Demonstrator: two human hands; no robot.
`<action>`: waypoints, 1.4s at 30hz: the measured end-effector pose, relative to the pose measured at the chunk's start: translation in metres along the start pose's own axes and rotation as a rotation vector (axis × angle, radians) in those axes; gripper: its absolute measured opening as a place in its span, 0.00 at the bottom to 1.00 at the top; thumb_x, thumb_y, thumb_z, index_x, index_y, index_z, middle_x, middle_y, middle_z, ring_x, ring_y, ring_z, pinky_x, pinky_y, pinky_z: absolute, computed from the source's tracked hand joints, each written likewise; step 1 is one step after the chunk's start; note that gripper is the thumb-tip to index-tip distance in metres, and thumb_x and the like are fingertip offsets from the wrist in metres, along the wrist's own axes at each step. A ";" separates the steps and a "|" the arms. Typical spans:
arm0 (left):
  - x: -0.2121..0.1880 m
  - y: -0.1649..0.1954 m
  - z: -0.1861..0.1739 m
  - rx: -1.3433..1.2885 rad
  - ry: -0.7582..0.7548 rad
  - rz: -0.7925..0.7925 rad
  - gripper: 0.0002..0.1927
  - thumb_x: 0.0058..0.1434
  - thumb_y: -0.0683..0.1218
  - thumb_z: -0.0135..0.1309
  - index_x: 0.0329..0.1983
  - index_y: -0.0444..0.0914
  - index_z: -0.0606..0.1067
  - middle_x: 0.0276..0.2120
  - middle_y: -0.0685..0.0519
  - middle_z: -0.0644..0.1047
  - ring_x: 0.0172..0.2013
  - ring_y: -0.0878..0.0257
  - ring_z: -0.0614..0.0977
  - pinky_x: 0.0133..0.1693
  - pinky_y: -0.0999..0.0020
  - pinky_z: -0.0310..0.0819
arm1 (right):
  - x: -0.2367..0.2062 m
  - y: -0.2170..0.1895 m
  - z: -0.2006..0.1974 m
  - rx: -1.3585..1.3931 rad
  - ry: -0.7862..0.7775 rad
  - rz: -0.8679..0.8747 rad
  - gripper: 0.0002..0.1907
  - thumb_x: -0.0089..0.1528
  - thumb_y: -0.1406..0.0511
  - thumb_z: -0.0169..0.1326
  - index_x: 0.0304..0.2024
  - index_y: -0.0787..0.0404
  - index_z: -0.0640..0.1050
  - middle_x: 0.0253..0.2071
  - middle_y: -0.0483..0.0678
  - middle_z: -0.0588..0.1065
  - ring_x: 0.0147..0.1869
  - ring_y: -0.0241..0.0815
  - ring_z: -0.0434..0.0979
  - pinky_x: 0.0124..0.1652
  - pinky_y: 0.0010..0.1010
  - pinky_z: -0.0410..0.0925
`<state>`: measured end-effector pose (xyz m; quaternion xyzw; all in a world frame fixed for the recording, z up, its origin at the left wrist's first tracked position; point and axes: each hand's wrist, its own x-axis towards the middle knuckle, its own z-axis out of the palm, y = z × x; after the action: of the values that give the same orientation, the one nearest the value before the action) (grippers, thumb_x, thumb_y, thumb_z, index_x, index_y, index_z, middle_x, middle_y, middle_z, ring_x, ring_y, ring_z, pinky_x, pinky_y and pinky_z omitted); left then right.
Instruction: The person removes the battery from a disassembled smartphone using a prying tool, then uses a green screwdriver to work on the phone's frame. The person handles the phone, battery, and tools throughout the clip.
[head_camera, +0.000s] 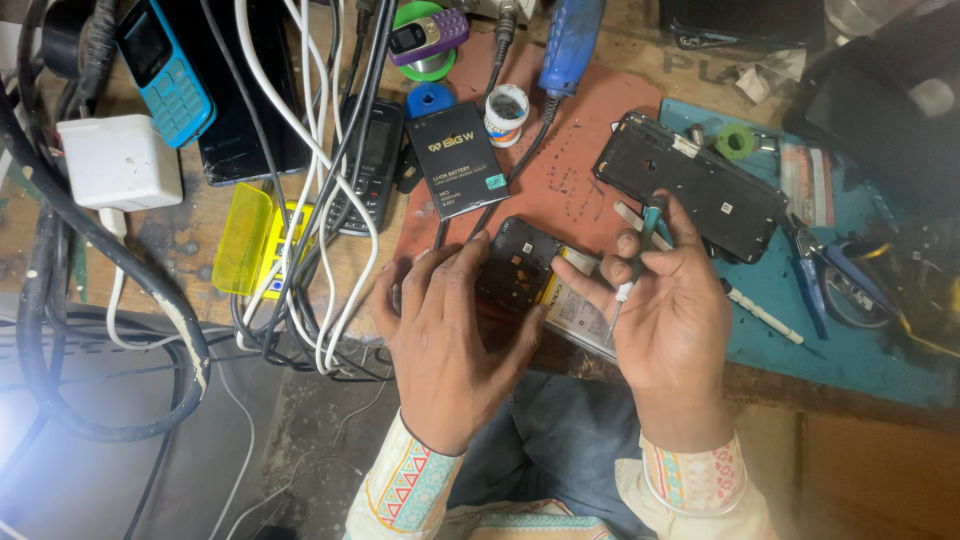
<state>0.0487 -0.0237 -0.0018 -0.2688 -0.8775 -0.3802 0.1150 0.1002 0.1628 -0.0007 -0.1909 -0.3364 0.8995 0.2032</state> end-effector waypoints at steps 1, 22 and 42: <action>0.000 0.000 0.000 0.001 -0.006 -0.009 0.41 0.53 0.56 0.67 0.65 0.35 0.67 0.53 0.48 0.76 0.62 0.49 0.71 0.66 0.40 0.48 | 0.001 0.001 -0.004 0.019 -0.011 0.009 0.26 0.62 0.71 0.46 0.64 0.57 0.67 0.38 0.47 0.73 0.39 0.38 0.75 0.61 0.69 0.66; 0.005 0.004 0.011 0.043 0.057 -0.024 0.41 0.54 0.57 0.67 0.68 0.39 0.68 0.51 0.52 0.77 0.58 0.55 0.74 0.64 0.45 0.54 | 0.004 -0.005 0.006 -0.272 0.037 -0.040 0.36 0.61 0.71 0.42 0.73 0.58 0.59 0.40 0.48 0.74 0.40 0.41 0.76 0.51 0.60 0.75; -0.001 -0.003 0.008 -0.015 0.071 0.051 0.44 0.53 0.59 0.69 0.68 0.36 0.67 0.56 0.49 0.76 0.59 0.51 0.74 0.65 0.44 0.54 | 0.048 -0.016 0.020 -1.048 -0.211 0.032 0.24 0.57 0.69 0.65 0.56 0.65 0.75 0.37 0.42 0.77 0.37 0.27 0.73 0.32 0.20 0.65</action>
<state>0.0472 -0.0204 -0.0092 -0.2783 -0.8628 -0.3930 0.1536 0.0542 0.1870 0.0150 -0.1803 -0.7562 0.6282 0.0318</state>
